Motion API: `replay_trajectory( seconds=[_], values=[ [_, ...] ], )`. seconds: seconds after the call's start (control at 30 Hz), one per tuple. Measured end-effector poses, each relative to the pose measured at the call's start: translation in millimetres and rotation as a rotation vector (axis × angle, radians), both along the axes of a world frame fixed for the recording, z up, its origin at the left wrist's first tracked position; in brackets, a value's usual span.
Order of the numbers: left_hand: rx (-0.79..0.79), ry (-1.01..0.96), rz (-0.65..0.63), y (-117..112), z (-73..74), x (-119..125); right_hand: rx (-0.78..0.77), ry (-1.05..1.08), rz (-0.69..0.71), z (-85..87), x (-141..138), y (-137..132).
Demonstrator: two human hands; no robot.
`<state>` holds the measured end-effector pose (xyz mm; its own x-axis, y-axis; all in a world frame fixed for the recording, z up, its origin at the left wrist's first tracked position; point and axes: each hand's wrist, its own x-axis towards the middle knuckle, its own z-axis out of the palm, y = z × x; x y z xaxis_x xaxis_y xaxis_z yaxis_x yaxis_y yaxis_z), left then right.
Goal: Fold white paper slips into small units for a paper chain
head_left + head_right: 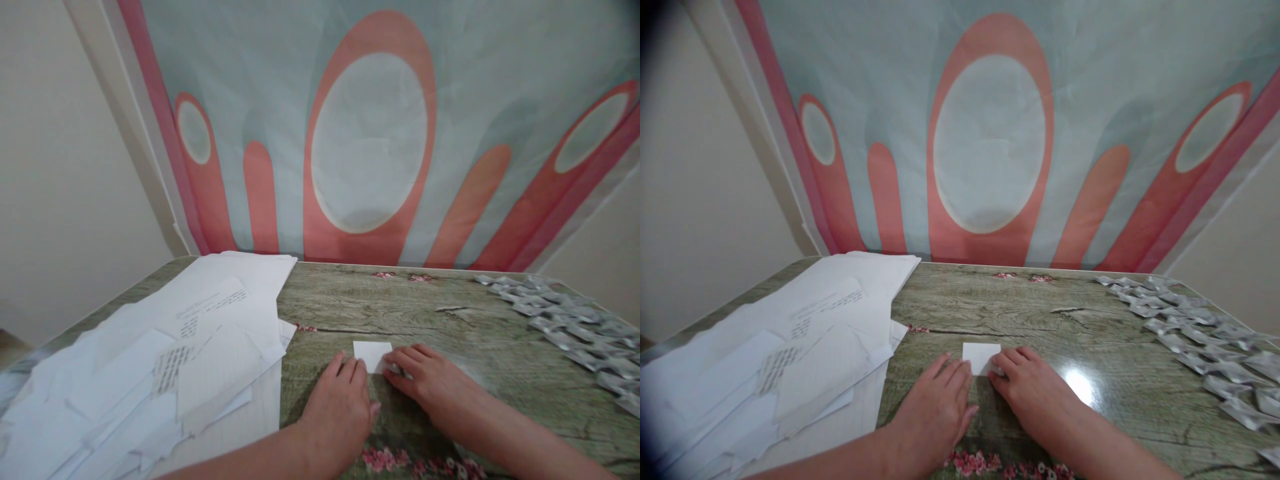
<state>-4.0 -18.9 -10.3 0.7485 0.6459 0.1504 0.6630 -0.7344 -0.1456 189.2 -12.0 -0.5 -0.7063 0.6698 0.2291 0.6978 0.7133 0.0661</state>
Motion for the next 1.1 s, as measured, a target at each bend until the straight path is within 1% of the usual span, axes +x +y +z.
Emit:
replay_trajectory(
  seconds=[0.17, 0.3, 0.43, 0.5, 0.57, 0.67, 0.77, 0.93, 1.1],
  values=[
    [0.026, -0.01, 0.007, -0.9, 0.3, -0.4, 0.023, -0.144, -0.111, 2.2, 2.8, -4.3],
    [0.037, -0.023, 0.002, -1.6, -1.6, -1.2, 0.016, -0.179, -0.144, 2.9, 4.9, -5.3],
    [0.073, -0.04, -0.037, 0.7, -5.6, -1.7, -0.028, -0.167, -0.117, 4.1, 6.7, -0.4],
    [0.08, -0.043, -0.055, 2.4, -6.6, -1.5, -0.025, -0.143, -0.105, 3.8, 6.2, 3.4],
    [0.063, -0.054, -0.049, 3.6, -5.7, -1.2, 0.004, -0.104, -0.085, 2.5, 4.5, 6.5],
    [0.001, -0.084, -0.026, 4.7, -0.7, -1.4, 0.088, -0.057, -0.037, -0.7, 1.1, 7.8],
    [-0.051, -0.112, -0.022, 5.9, 4.8, -2.7, 0.138, -0.075, -0.004, -4.2, -1.3, 6.5],
    [-0.086, -0.125, -0.016, 7.9, 6.3, -5.1, 0.112, -0.098, -0.006, -6.9, 0.4, 6.8],
    [-0.086, -0.164, -0.02, 7.8, 3.9, -6.4, 0.051, -0.067, 0.014, -1.9, 5.1, 8.7]
  ],
)
